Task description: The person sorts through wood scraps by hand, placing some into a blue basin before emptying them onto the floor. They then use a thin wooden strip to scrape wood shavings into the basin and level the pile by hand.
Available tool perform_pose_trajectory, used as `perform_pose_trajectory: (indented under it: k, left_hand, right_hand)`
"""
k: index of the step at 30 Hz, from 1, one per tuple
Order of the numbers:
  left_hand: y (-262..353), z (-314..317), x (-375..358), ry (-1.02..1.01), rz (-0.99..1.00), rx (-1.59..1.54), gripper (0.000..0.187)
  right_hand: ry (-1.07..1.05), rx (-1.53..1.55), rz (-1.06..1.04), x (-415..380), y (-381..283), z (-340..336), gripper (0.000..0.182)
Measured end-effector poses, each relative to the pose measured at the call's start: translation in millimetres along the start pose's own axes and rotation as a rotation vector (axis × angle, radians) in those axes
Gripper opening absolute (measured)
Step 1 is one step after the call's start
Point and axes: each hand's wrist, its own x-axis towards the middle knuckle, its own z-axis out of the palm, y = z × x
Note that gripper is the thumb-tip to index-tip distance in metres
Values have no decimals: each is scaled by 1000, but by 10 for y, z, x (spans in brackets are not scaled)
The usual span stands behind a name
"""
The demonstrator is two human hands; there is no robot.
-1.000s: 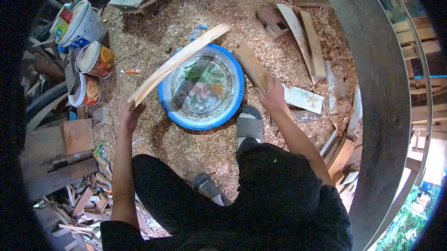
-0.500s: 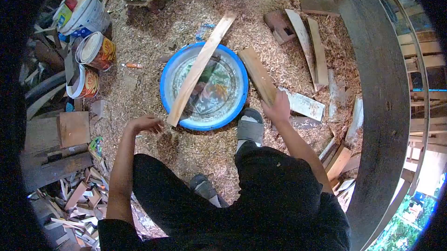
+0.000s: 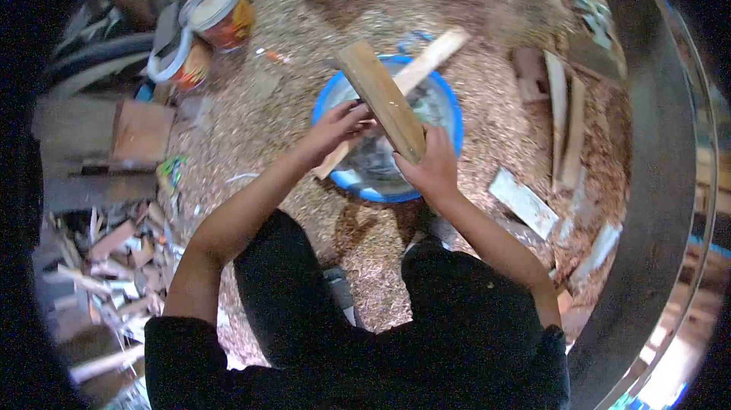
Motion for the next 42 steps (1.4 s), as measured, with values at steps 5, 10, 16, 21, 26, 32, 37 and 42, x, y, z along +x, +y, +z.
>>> perform_pose_trajectory:
  k: [5,10,16,21,26,32,37,42]
  left_hand:
    - [-243,-391,151,307,4,-111,44]
    - [-429,-1197,-124,544,23,-225,44]
    - [-680,-2599,-676,891,-138,-343,39]
    - [-901,-3073,-848,934,-24,-132,44]
    - [-1476,-3387,-201,857,-278,129,66]
    - [-1583,-3352,-91,632,-251,46,47]
    - [-1519,-3376,217,641,-226,141,84]
    - [-881,-2132,509,572,-444,427,96]
  right_hand:
    - [-87,46,-215,212,-317,206,68]
    - [-208,141,-243,259,-143,414,49]
    - [-172,206,-16,231,298,425,37]
    - [-185,216,228,180,663,292,35]
    - [-165,123,258,-85,1085,163,39]
    - [3,-199,192,-590,1606,-181,39]
    - [-14,-554,394,-1173,2175,-636,63]
    - [-86,-742,585,-1558,2319,-988,87]
